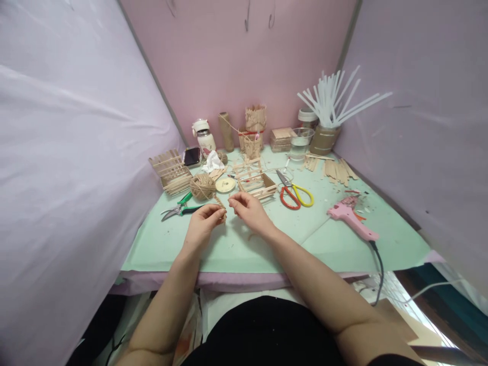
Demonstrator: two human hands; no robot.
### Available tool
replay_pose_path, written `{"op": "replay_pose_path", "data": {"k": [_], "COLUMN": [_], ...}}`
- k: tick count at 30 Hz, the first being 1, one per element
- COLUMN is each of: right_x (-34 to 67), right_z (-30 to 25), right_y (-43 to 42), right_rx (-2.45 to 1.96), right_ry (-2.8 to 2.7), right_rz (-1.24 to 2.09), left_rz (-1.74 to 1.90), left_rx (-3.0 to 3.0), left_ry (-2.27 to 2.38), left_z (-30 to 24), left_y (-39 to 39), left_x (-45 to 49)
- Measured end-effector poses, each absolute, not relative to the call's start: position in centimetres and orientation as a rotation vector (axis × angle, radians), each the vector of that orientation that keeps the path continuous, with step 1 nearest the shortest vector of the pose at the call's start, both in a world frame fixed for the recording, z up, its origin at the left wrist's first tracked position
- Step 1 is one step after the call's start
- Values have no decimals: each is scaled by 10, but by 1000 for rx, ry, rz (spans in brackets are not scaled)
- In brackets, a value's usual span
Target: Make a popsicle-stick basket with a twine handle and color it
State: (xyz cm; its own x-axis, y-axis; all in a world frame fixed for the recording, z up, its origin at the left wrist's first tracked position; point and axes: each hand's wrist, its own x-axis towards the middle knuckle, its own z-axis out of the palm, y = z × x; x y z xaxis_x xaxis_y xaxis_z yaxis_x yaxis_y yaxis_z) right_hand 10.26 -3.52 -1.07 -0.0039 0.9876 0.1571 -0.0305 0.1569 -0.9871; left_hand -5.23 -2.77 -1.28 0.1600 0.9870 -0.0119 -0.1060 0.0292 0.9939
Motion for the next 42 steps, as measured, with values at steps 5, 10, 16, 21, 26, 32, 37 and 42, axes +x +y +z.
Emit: {"op": "replay_pose_path", "data": {"k": [5, 10, 16, 21, 26, 32, 37, 42], "right_x": [100, 100, 102, 102, 103, 102, 102, 103], "right_z": [-13, -18, -18, -15, -18, -19, -16, -16], "right_y": [-36, -33, -32, -34, -33, -32, -33, -33], "right_rx": [-1181, -1223, -1226, -1229, -1240, -1270, -1275, -1283], "right_ry": [-1505, -1522, -1498, -1504, -1507, -1509, -1496, -1545], "right_rz": [1012, 1007, 1012, 1050, 1065, 1036, 1053, 1042], "left_rz": [1224, 1197, 1166, 1186, 1132, 1099, 1116, 1125], "left_rx": [1186, 1154, 1096, 1145, 1059, 1125, 1243, 1296], "left_ry": [1058, 1078, 1067, 1054, 1041, 1065, 1123, 1121], "left_z": [-21, -21, -22, -22, -22, -24, -23, -23], "left_y": [-26, -28, -27, -28, -28, -27, -28, -28], "left_x": [-54, -52, -52, -53, -52, -53, -54, -55]}}
